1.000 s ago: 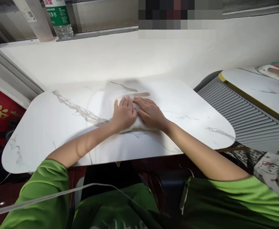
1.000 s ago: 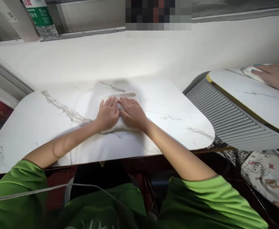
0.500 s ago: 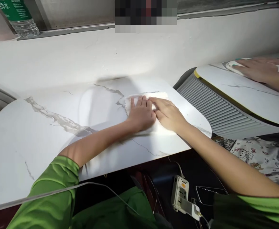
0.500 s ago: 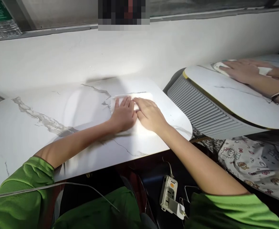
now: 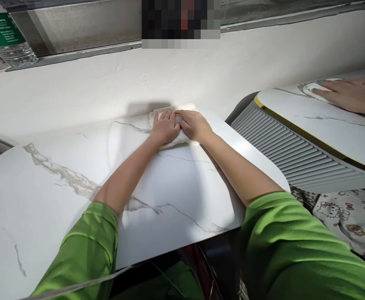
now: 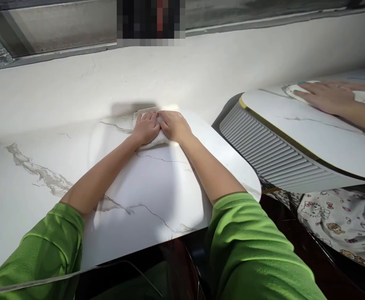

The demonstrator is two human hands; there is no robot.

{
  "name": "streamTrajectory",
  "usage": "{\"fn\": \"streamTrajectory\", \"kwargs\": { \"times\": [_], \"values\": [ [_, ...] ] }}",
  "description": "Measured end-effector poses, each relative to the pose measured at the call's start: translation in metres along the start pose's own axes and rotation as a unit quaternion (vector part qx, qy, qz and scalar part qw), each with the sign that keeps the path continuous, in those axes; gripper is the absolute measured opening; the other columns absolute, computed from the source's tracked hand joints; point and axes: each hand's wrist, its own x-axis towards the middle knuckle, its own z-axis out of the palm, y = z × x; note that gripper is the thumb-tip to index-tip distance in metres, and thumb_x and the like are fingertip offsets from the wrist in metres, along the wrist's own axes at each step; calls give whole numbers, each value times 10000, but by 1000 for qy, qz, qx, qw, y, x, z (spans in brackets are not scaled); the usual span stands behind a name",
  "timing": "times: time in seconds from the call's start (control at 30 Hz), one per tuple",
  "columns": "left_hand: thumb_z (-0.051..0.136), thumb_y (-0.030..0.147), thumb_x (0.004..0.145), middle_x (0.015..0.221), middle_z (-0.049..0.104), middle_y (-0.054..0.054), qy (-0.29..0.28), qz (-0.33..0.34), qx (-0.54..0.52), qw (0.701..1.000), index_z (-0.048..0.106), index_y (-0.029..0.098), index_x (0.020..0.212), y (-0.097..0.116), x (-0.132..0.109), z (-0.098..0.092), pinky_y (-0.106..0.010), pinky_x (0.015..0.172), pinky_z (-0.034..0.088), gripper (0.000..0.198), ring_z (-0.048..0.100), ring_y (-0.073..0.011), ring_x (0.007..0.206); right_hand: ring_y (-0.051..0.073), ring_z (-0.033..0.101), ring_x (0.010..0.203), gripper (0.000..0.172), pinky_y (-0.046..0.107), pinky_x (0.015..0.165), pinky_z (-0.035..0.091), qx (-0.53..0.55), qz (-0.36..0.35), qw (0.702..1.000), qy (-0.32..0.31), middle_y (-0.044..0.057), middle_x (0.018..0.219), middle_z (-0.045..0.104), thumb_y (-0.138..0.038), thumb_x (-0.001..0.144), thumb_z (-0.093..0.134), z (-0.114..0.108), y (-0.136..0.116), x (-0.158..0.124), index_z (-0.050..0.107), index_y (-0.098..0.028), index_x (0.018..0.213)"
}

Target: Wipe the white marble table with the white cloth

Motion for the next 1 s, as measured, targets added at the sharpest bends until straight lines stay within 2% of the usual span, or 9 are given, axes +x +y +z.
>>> {"fn": "streamTrajectory", "kwargs": {
  "times": [0.1,0.2,0.3,0.47,0.6,0.67,0.77,0.87,1.0],
  "values": [
    [246,249,991,1628,287,-115,-6,4,-4,1000,341,102,1522,2,-17,-1,-482,1252,99,559,217,-235,1521,324,594,1190,496,509,1060,430,-9,-2,1000,-1,133,1289,672,-193,846,372,-2,-11,-14,595,-150,1287],
    [248,251,997,1628,272,-142,-21,10,-3,1000,318,57,1527,4,-51,-7,-479,1252,100,569,208,-243,1523,314,576,1227,526,486,1085,415,-22,-8,1000,-14,156,1329,645,-191,852,344,-6,-36,-39,572,-102,1317],
    [261,250,996,1627,265,-159,-31,23,-1,999,306,22,1524,7,-101,-14,-489,1251,103,577,210,-250,1521,310,513,1319,550,478,1121,385,-44,-24,998,-24,189,1399,589,-194,871,323,-13,-71,-76,539,-36,1351],
    [300,235,981,1610,308,-164,-15,45,2,999,369,23,1492,13,-195,-18,-510,1250,107,559,232,-262,1514,294,464,1376,552,476,1155,350,-59,-60,996,-30,182,1450,548,-191,904,319,-26,-133,-150,506,-21,1395],
    [331,239,966,1590,336,-193,1,47,13,999,394,12,1474,14,-241,-18,-542,1240,139,560,259,-297,1503,270,473,1374,536,461,1165,344,-40,-91,995,-12,157,1440,564,-188,911,324,-31,-163,-180,516,-61,1394],
    [334,229,958,1593,328,-195,-5,38,20,999,383,7,1482,13,-246,-20,-546,1240,137,571,255,-301,1505,274,489,1359,538,466,1157,355,-22,-100,995,-11,153,1427,577,-184,892,339,-30,-167,-179,525,-75,1385],
    [329,214,952,1602,313,-185,-22,10,28,999,367,9,1495,4,-232,-25,-533,1245,120,582,244,-290,1510,285,506,1337,541,476,1140,372,6,-106,994,-22,158,1406,592,-177,860,365,-23,-163,-155,534,-88,1366],
    [309,215,966,1604,318,-173,-18,-21,27,999,350,27,1505,-19,-198,-30,-506,1248,118,573,247,-269,1510,291,522,1309,516,470,1124,378,27,-100,994,-33,167,1378,609,-167,855,368,-8,-155,-112,548,-97,1333],
    [291,225,979,1596,347,-154,9,-33,18,999,353,64,1496,-65,-142,-35,-476,1243,135,545,276,-233,1498,302,554,1242,475,465,1092,384,41,-74,996,-40,170,1321,637,-181,875,352,19,-145,-42,557,-101,1295]
  ]
}}
